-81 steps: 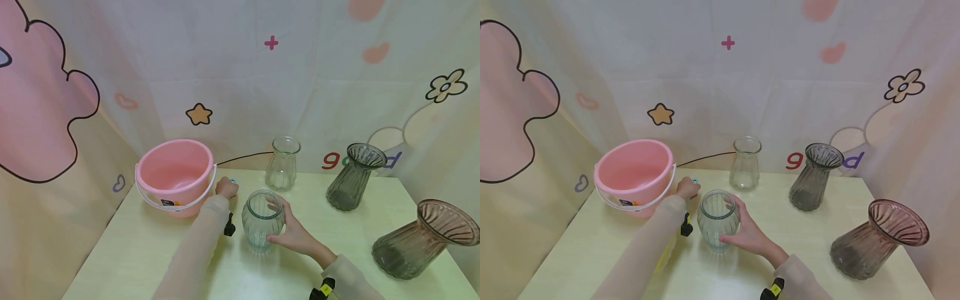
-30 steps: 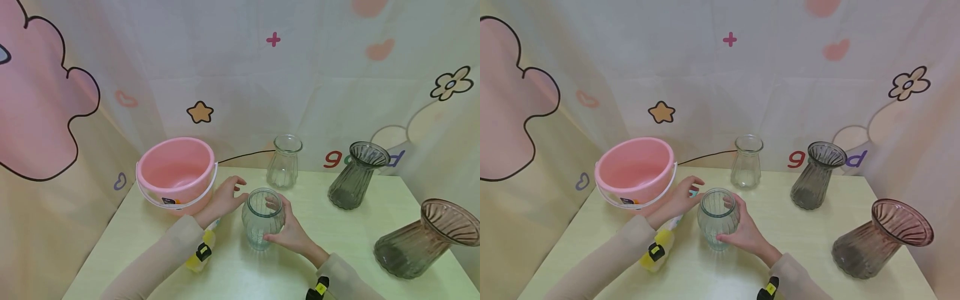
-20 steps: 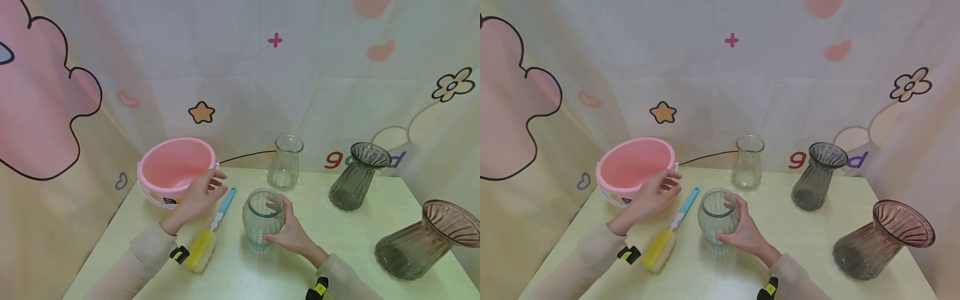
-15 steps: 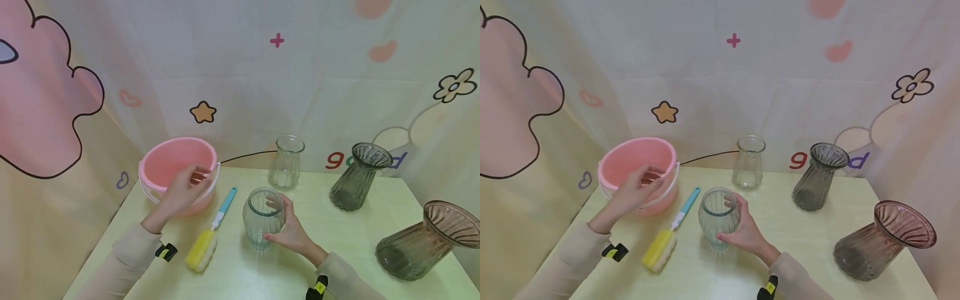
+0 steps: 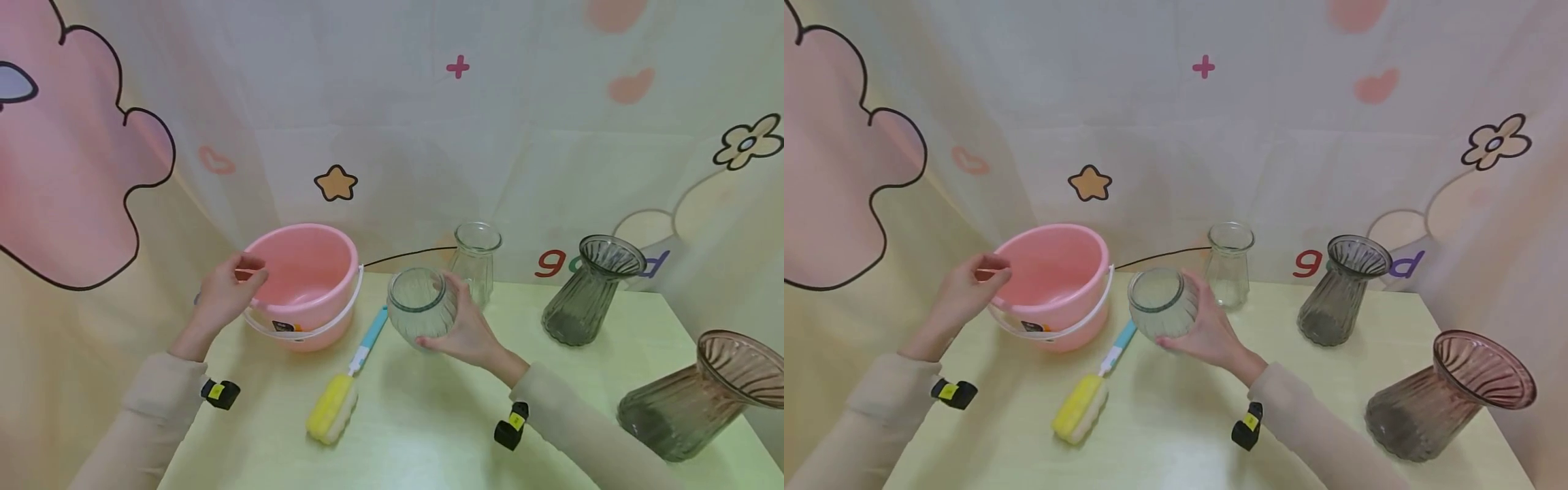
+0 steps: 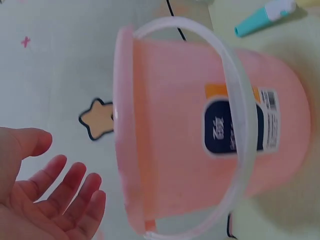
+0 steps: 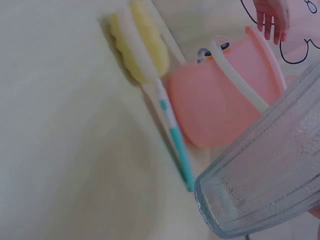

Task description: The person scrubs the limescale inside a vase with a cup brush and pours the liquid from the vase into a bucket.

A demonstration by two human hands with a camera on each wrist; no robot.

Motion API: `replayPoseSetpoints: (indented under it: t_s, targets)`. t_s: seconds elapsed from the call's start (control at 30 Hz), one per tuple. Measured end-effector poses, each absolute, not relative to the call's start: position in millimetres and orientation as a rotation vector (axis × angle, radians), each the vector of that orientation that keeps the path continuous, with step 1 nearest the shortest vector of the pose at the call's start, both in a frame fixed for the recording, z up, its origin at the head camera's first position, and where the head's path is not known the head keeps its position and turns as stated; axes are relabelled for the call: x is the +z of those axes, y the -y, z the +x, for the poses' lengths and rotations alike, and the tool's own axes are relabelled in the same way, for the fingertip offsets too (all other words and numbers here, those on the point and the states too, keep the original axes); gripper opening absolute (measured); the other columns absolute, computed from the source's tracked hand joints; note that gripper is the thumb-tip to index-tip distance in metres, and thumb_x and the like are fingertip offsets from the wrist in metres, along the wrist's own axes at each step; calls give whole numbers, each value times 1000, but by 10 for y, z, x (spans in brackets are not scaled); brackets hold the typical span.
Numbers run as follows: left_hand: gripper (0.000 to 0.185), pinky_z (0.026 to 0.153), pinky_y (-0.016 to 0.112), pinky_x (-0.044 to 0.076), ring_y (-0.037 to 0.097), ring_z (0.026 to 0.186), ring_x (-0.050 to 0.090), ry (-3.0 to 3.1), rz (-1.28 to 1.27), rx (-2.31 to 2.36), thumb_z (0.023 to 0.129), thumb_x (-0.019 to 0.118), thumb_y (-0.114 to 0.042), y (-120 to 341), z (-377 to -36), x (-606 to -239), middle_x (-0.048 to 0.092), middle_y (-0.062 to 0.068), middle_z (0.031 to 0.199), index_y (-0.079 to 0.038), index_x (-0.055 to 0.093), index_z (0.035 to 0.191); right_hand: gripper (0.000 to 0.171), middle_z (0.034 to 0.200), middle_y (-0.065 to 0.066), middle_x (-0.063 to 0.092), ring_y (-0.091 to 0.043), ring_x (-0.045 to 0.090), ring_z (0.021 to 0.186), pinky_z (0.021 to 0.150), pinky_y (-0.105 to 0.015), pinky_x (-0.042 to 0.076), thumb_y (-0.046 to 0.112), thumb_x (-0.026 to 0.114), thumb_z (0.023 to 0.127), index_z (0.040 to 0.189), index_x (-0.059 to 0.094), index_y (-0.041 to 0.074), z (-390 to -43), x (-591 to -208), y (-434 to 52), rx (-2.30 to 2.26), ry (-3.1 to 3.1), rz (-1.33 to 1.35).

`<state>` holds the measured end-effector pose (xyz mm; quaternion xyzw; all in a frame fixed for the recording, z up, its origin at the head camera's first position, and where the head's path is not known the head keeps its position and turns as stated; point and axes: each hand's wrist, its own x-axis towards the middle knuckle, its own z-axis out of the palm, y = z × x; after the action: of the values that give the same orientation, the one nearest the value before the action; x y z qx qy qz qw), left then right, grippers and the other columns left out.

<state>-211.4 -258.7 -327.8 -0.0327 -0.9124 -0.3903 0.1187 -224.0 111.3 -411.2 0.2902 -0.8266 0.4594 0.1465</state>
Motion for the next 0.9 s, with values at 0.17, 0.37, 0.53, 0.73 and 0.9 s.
replayPoseSetpoints:
  t_s: [0.17, 0.37, 0.53, 0.73, 0.9]
  targets:
    - [38, 79, 46, 50, 38, 104, 53, 2709, 128, -1103, 93, 50, -28, 2802, -2203, -3290, 54, 22, 118, 2, 51, 117, 108, 132, -16, 39, -31, 44, 117, 89, -51, 43, 27, 87, 55, 138, 20, 12, -2531, -3777, -967, 1051, 2249, 990]
    - [48, 85, 46, 46, 36, 105, 49, 2790, 341, -1194, 90, 53, -30, 2931, -2335, -3301, 49, 23, 121, 3, 46, 123, 105, 131, -16, 39, -32, 45, 113, 84, -48, 45, 40, 85, 55, 136, 23, 17, -2802, -3447, -754, 715, 2174, 1076]
    - [54, 84, 39, 50, 31, 101, 53, 2790, 513, -1360, 89, 55, -27, 2947, -2447, -3332, 44, 22, 124, 3, 38, 130, 100, 135, -19, 38, -35, 44, 117, 83, -48, 46, 50, 81, 57, 135, 23, 25, -2969, -3252, -580, 485, 2196, 1082]
    - [47, 78, 34, 52, 26, 88, 59, 2753, 619, -1471, 89, 56, -19, 2975, -2559, -3376, 48, 20, 115, 4, 40, 127, 90, 137, -20, 35, -37, 38, 122, 96, -53, 36, 55, 76, 62, 137, 34, 27, -3092, -3112, -381, 180, 2199, 1136]
    - [44, 71, 29, 54, 16, 72, 59, 2755, 635, -1508, 89, 56, -14, 3013, -2592, -3385, 49, 18, 106, 6, 41, 124, 84, 137, -20, 33, -39, 36, 123, 99, -57, 32, 60, 72, 64, 136, 37, 32, -3159, -3065, -245, -100, 2061, 1194]
